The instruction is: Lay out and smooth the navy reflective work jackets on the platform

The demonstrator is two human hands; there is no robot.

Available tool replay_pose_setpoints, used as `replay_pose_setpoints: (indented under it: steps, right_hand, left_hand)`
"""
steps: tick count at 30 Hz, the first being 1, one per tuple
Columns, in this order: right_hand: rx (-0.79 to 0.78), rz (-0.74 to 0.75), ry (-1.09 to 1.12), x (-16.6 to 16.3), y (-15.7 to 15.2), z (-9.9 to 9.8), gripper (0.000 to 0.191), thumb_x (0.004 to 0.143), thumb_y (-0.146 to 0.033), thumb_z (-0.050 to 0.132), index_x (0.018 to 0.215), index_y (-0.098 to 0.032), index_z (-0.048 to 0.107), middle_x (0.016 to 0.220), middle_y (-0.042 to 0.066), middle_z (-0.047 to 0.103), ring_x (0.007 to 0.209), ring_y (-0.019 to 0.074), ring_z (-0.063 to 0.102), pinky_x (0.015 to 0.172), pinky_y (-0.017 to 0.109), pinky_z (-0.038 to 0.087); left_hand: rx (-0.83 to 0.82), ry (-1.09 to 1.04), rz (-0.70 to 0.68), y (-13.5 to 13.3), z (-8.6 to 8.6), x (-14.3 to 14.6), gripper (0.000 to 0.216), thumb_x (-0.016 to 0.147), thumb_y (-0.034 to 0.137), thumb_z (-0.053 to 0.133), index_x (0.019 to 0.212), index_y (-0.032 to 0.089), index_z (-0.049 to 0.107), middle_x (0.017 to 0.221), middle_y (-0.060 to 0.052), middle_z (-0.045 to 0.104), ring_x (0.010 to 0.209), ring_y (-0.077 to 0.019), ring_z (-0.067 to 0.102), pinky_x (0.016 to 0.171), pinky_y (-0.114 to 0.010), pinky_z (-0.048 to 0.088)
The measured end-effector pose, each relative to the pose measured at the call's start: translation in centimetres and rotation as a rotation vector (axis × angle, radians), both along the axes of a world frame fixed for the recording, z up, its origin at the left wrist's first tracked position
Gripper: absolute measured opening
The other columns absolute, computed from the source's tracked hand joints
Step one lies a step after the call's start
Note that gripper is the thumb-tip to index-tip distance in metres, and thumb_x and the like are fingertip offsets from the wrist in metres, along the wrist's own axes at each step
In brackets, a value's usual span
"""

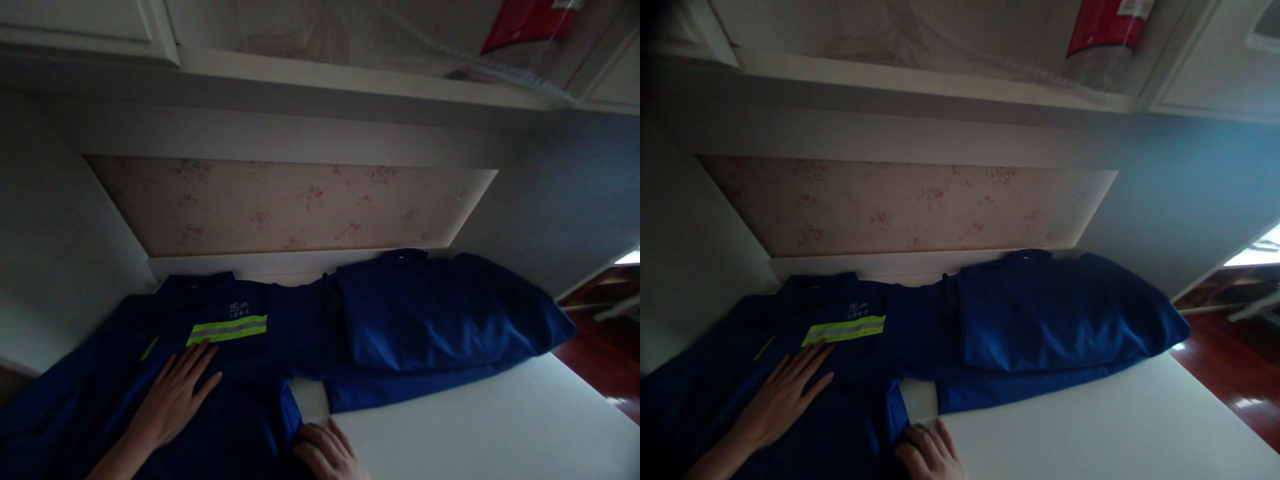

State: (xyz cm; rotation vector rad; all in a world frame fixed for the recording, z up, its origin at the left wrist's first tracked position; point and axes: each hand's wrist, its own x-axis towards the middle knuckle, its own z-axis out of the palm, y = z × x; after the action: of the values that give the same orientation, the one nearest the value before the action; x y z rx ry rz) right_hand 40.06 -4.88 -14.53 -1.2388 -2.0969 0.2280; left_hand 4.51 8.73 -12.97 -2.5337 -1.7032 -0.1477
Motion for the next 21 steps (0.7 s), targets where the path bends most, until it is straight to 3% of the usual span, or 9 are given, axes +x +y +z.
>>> replay_pose_setpoints:
  steps: [2, 5, 8, 10, 13, 15, 18, 21]
  right_hand:
    - [-0.163, -0.057, 0.113, 1.0, 1.2, 2.2, 0.027, 0.091, -0.042, 0.058, 0.114, -0.030, 0.061, 0.106, 0.001, 0.074, 0.089, 0.0174, 0.071, 0.077, 0.024, 0.058]
    - [-0.331, -0.321, 0.260, 3.1, 2.7, 5.4, 0.022, 0.096, -0.042, 0.047, 0.105, -0.026, 0.060, 0.087, 0.001, 0.072, 0.068, 0.0137, 0.067, 0.061, 0.021, 0.054]
    - [-0.298, -0.411, 0.283, 5.8, 3.9, 8.0, 0.026, 0.095, -0.047, 0.048, 0.106, -0.027, 0.061, 0.089, 0.001, 0.070, 0.072, 0.0160, 0.065, 0.066, 0.026, 0.052]
    - [-0.226, -0.446, 0.253, 7.9, 5.1, 9.5, 0.027, 0.095, -0.048, 0.048, 0.105, -0.027, 0.062, 0.091, 0.003, 0.070, 0.077, 0.0181, 0.065, 0.071, 0.028, 0.052]
    - [-0.086, -0.540, 0.153, 11.1, 7.8, 11.0, 0.032, 0.094, -0.049, 0.047, 0.109, -0.025, 0.061, 0.103, 0.007, 0.069, 0.095, 0.0234, 0.064, 0.085, 0.036, 0.050]
    - [-0.044, -0.622, 0.031, 12.9, 10.1, 10.9, 0.041, 0.094, -0.052, 0.044, 0.119, -0.023, 0.059, 0.119, 0.010, 0.065, 0.113, 0.0268, 0.057, 0.097, 0.042, 0.045]
    - [-0.204, -0.720, -0.216, 14.2, 12.8, 8.9, 0.052, 0.097, -0.051, 0.035, 0.139, -0.024, 0.047, 0.147, 0.007, 0.047, 0.135, 0.0279, 0.040, 0.112, 0.056, 0.028]
    - [-0.391, -0.704, -0.368, 14.1, 14.0, 6.1, 0.050, 0.100, -0.046, 0.030, 0.145, -0.028, 0.042, 0.155, 0.004, 0.036, 0.144, 0.0276, 0.028, 0.114, 0.066, 0.008]
  left_hand:
    - [0.004, -0.016, 0.000, -0.2, 0.3, -1.6, 0.049, 0.093, 0.043, 0.040, 0.137, 0.028, 0.053, 0.150, -0.006, 0.045, 0.137, -0.0297, 0.042, 0.111, -0.057, 0.033]
    - [-0.003, -0.007, -0.047, -0.3, 0.2, -4.4, 0.042, 0.092, 0.038, 0.039, 0.126, 0.032, 0.063, 0.146, -0.004, 0.051, 0.137, -0.0304, 0.043, 0.110, -0.059, 0.033]
    - [0.008, -0.007, -0.105, 0.0, -0.4, -5.8, 0.042, 0.092, 0.029, 0.034, 0.115, 0.032, 0.069, 0.143, -0.003, 0.055, 0.138, -0.0297, 0.041, 0.112, -0.059, 0.032]
    - [0.064, -0.072, -0.031, -0.2, -0.3, -4.5, 0.043, 0.090, 0.027, 0.034, 0.115, 0.025, 0.069, 0.140, -0.008, 0.057, 0.134, -0.0304, 0.047, 0.110, -0.054, 0.037]
    - [0.145, -0.209, 0.091, -1.5, 1.3, 2.0, 0.046, 0.087, 0.025, 0.037, 0.124, 0.017, 0.063, 0.136, -0.014, 0.058, 0.122, -0.0288, 0.058, 0.104, -0.047, 0.048]
    - [0.100, -0.269, 0.012, -2.9, 2.9, 8.4, 0.042, 0.090, 0.025, 0.038, 0.123, 0.024, 0.063, 0.132, -0.007, 0.061, 0.121, -0.0239, 0.058, 0.105, -0.041, 0.049]
    - [-0.005, -0.278, -0.246, -4.4, 4.5, 17.7, 0.042, 0.091, 0.031, 0.047, 0.132, 0.025, 0.057, 0.138, -0.005, 0.058, 0.129, -0.0249, 0.051, 0.110, -0.042, 0.043]
    - [-0.052, -0.273, -0.330, -4.0, 4.3, 22.9, 0.049, 0.086, 0.019, 0.049, 0.135, 0.021, 0.055, 0.140, -0.008, 0.057, 0.128, -0.0289, 0.051, 0.109, -0.049, 0.042]
